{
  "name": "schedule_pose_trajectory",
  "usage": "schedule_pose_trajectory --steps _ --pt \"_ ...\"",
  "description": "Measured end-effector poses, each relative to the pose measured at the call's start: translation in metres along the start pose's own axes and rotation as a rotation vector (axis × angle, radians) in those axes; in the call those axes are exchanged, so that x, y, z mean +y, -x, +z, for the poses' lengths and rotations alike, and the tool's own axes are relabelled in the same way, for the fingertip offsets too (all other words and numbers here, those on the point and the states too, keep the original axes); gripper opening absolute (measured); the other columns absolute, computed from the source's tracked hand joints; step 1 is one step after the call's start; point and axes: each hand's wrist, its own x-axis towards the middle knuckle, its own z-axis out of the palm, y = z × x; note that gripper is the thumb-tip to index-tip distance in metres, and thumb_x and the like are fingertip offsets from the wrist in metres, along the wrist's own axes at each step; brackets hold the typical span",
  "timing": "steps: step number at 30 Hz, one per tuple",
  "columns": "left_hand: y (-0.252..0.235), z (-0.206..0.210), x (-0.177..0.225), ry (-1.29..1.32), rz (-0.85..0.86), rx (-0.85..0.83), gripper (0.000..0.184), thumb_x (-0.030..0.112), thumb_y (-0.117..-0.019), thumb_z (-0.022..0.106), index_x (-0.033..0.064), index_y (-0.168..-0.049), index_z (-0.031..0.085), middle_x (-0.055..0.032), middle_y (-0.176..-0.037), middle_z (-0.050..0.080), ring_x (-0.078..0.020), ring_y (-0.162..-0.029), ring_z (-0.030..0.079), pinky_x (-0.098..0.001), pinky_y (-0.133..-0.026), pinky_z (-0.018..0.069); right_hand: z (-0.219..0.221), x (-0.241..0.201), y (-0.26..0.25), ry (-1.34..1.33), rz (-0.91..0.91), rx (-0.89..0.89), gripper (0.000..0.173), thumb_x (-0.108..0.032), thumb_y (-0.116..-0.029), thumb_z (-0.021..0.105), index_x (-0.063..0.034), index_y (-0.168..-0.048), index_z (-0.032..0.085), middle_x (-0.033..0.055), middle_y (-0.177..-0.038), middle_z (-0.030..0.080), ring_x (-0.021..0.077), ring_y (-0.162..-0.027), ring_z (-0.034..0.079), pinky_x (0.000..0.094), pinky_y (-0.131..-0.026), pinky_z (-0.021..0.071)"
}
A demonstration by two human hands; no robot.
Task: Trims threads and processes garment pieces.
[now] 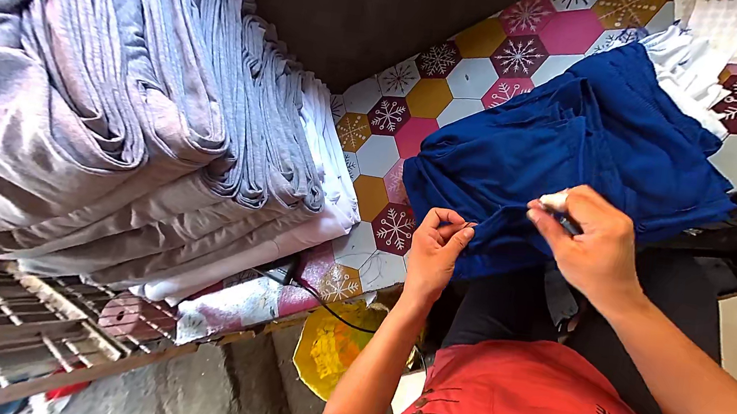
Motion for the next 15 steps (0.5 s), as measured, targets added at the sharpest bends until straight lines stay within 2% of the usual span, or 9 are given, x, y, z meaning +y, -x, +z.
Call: schedule_pose_trajectory --steps 2,4,7,9,11,13,15 --pt "0.006 0.005 -0.002 -0.053 0.044 0.013 0.016 -0.002 -0.0954 0.065 0.0072 -0.108 0.059 -0.0009 -0.087 0.074 -0.0063 -0.080 0.071 -0.0252 -0.075 0.0584 0.011 -0.014 0.010 -0.084 0.020 -0.027 0.016 -0.016 -0.0922 0.073 -0.0008 -0.097 0.076 0.0088 -0.095 0.071 0.0115 -0.087 0.068 0.0268 -0.078 0.0581" --pt "0.010 0.008 -0.005 -0.103 0.101 0.008 0.017 -0.002 -0.0946 0.066 0.0058 -0.108 0.060 -0.0016 -0.089 0.074 -0.0069 -0.081 0.071 -0.0257 -0.076 0.0589 0.024 -0.017 0.016 -0.071 0.036 -0.056 0.014 -0.015 -0.0905 0.075 -0.0014 -0.094 0.076 0.0088 -0.094 0.070 0.0123 -0.083 0.068 0.0273 -0.074 0.0576" --pt "0.012 0.010 -0.008 -0.142 0.141 0.006 0.017 -0.002 -0.0923 0.069 0.0039 -0.106 0.061 -0.0023 -0.089 0.072 -0.0068 -0.080 0.070 -0.0254 -0.076 0.0590 0.032 -0.014 0.017 -0.069 0.085 -0.122 0.011 -0.011 -0.0911 0.069 -0.0003 -0.090 0.072 0.0087 -0.085 0.065 0.0141 -0.075 0.063 0.0293 -0.067 0.0530" --pt "0.012 0.008 -0.009 -0.127 0.145 0.008 0.014 -0.003 -0.0916 0.069 0.0030 -0.103 0.063 -0.0023 -0.088 0.071 -0.0065 -0.078 0.068 -0.0247 -0.074 0.0584 0.030 -0.012 0.015 -0.216 0.199 -0.212 0.010 -0.012 -0.0943 0.064 -0.0039 -0.092 0.069 0.0009 -0.081 0.061 0.0033 -0.070 0.056 0.0191 -0.064 0.0480" --pt "0.012 0.007 -0.010 -0.148 0.166 0.013 0.011 -0.003 -0.0919 0.068 0.0024 -0.102 0.067 -0.0013 -0.089 0.071 -0.0052 -0.078 0.067 -0.0233 -0.074 0.0580 0.029 -0.011 0.014 -0.400 0.321 -0.270 0.007 -0.012 -0.0971 0.062 -0.0082 -0.092 0.065 -0.0065 -0.072 0.055 -0.0038 -0.060 0.048 0.0129 -0.056 0.0407" --pt "0.012 0.009 -0.012 -0.205 0.202 0.021 0.011 -0.003 -0.0932 0.067 0.0017 -0.102 0.072 -0.0011 -0.092 0.072 -0.0041 -0.081 0.067 -0.0226 -0.077 0.0581 0.031 -0.007 0.016 -0.442 0.291 -0.269 0.007 -0.012 -0.0967 0.062 -0.0082 -0.091 0.064 -0.0074 -0.072 0.054 -0.0049 -0.059 0.047 0.0116 -0.054 0.0393" --pt "0.013 0.011 -0.015 -0.244 0.243 0.024 0.012 -0.003 -0.0938 0.066 0.0012 -0.101 0.075 -0.0021 -0.095 0.074 -0.0038 -0.084 0.069 -0.0227 -0.080 0.0586 0.033 -0.004 0.017 -0.402 0.167 -0.224 0.007 -0.011 -0.0931 0.062 -0.0058 -0.089 0.065 -0.0047 -0.078 0.056 -0.0045 -0.063 0.048 0.0109 -0.056 0.0401"
